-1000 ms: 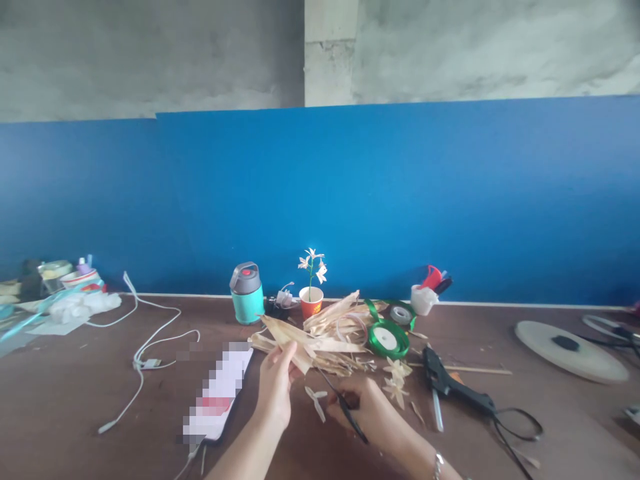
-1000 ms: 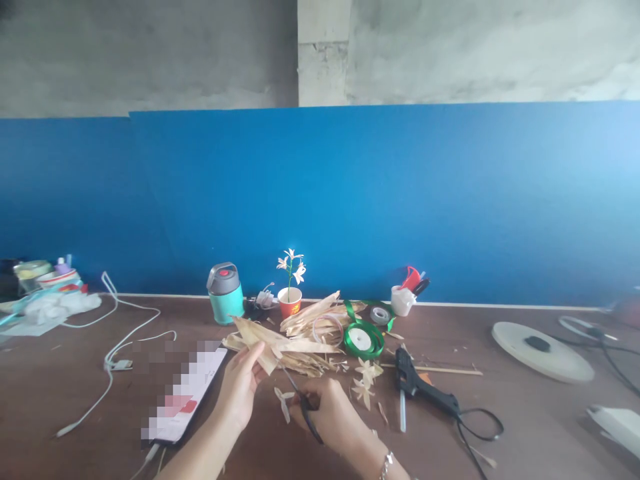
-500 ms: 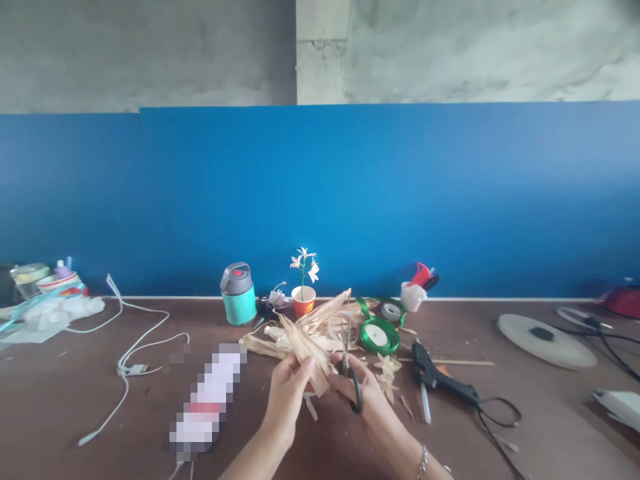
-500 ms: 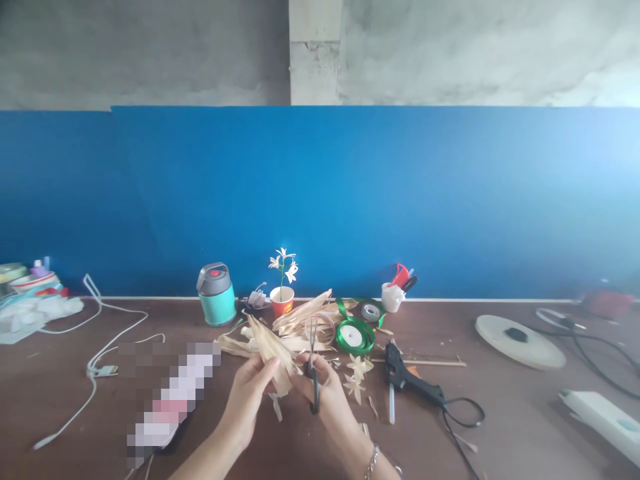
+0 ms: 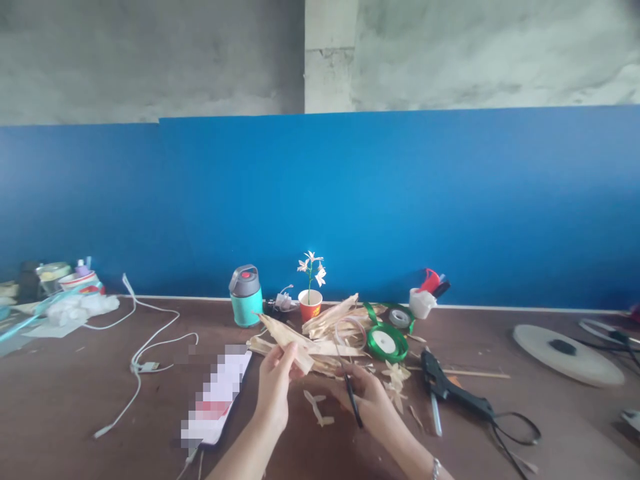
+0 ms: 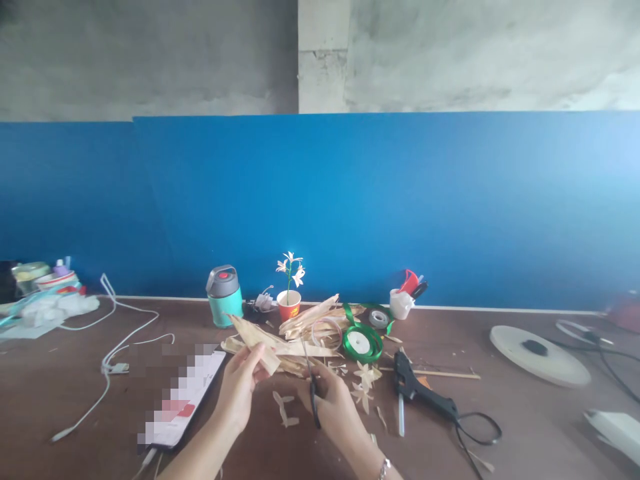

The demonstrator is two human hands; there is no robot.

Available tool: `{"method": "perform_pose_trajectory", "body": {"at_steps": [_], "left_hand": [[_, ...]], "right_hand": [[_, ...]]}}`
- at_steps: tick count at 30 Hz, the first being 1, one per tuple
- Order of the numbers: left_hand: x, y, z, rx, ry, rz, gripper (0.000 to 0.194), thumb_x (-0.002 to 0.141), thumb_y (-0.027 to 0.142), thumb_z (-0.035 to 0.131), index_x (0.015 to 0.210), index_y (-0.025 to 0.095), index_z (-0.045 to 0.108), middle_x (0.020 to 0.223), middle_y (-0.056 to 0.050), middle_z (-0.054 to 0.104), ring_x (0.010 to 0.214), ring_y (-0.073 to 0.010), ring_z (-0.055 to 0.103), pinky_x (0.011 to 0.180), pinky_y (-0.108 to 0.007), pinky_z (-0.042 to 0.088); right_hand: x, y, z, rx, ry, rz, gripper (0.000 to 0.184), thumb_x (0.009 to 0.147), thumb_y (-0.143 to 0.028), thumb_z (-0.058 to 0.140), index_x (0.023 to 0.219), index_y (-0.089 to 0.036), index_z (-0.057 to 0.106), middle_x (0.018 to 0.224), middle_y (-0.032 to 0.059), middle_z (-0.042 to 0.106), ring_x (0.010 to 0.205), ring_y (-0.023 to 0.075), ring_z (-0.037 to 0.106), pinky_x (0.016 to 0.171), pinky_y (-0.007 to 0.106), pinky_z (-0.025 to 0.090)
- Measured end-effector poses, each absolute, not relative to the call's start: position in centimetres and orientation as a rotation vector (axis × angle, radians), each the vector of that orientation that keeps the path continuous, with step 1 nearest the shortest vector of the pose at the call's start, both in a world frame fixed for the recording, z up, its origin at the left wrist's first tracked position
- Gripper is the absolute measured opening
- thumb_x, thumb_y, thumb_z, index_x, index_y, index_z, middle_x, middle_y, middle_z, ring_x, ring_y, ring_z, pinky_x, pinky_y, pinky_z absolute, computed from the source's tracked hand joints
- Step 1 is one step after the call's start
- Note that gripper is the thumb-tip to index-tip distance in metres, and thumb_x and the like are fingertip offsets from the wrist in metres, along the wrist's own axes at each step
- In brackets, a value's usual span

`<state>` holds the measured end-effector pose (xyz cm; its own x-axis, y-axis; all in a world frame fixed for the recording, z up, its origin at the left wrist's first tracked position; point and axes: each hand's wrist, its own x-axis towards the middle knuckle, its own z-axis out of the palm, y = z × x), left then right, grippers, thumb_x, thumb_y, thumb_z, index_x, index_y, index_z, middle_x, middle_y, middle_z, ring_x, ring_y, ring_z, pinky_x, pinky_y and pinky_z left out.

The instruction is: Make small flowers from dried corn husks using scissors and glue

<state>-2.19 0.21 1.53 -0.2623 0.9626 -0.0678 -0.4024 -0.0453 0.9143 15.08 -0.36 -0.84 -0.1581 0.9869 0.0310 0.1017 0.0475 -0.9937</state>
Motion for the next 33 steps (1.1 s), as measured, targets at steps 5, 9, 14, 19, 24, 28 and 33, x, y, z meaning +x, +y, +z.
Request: {"method": "perform_pose_trajectory", "body": {"at_steps": [5,9,14,19,24,28,33], "left_hand": [[-2.4,0.4,1.8,0.698,1.072,1.600,0.032,0.062,0.041,0.077,0.074,0.013,0.066,0.061,-0.001,0.065,0.052,-0.0096,0.054,0.047,-0.018,0.038],[-2.6,0.5,1.9,0.622,1.031,1.613,0.032,0.061,0.040,0.078,0.074,0.014,0.065,0.058,0.001,0.062,0.045,-0.0068,0.050,0.044,-0.017,0.034],[-2.6,0.4,1.7,0.615,1.011,1.583,0.028,0.062,0.038,0.077,0.074,0.016,0.065,0.057,0.004,0.061,0.046,-0.0055,0.050,0.045,-0.016,0.033],[-2.2,0.0,2.3,0.669,1.029,1.538,0.029,0.059,0.037,0.078,0.071,0.014,0.066,0.057,0.002,0.063,0.044,-0.0071,0.050,0.042,-0.017,0.032],[-2.2,0.1,2.5,0.666,1.050,1.534,0.031,0.058,0.038,0.079,0.072,0.014,0.066,0.057,0.002,0.062,0.044,-0.0059,0.049,0.041,-0.016,0.030],[-2.5,0.3,2.0,0.650,1.058,1.545,0.029,0.061,0.037,0.078,0.074,0.015,0.066,0.057,0.003,0.061,0.043,-0.0052,0.049,0.042,-0.017,0.031],[-2.6,0.4,1.8,0.642,1.021,1.575,0.030,0.060,0.038,0.078,0.076,0.015,0.066,0.057,0.003,0.061,0.044,-0.0058,0.051,0.043,-0.017,0.033]], "right_hand": [[15.0,-1.0,-0.2,-1.159,-1.573,1.131,0.029,0.068,-0.035,0.069,0.088,-0.014,0.066,0.068,0.0006,0.061,0.062,0.0143,0.052,0.056,0.023,0.040],[14.7,-1.6,0.4,-1.169,-1.566,1.477,0.035,0.067,-0.041,0.071,0.084,-0.011,0.066,0.055,-0.0027,0.055,0.046,0.0076,0.044,0.043,0.019,0.032],[14.3,-2.2,1.3,-1.255,-1.524,1.613,0.040,0.062,-0.046,0.074,0.082,-0.011,0.067,0.049,-0.0040,0.053,0.041,0.0066,0.044,0.039,0.017,0.032],[14.3,-2.2,1.2,-1.267,-1.487,1.599,0.040,0.062,-0.046,0.072,0.082,-0.011,0.067,0.044,-0.0054,0.052,0.035,0.0051,0.040,0.035,0.017,0.029],[14.8,-1.9,0.8,-1.246,-1.517,1.612,0.041,0.063,-0.047,0.072,0.083,-0.012,0.067,0.043,-0.0059,0.052,0.032,0.0046,0.039,0.033,0.016,0.028],[15.4,-1.6,1.0,-1.260,-1.557,1.583,0.041,0.064,-0.048,0.072,0.081,-0.011,0.066,0.043,-0.0053,0.052,0.033,0.0046,0.040,0.034,0.016,0.029],[16.0,-1.3,1.5,-1.233,-1.653,1.593,0.040,0.067,-0.049,0.070,0.081,-0.012,0.066,0.044,-0.0043,0.054,0.034,0.0051,0.042,0.035,0.016,0.029]]}}
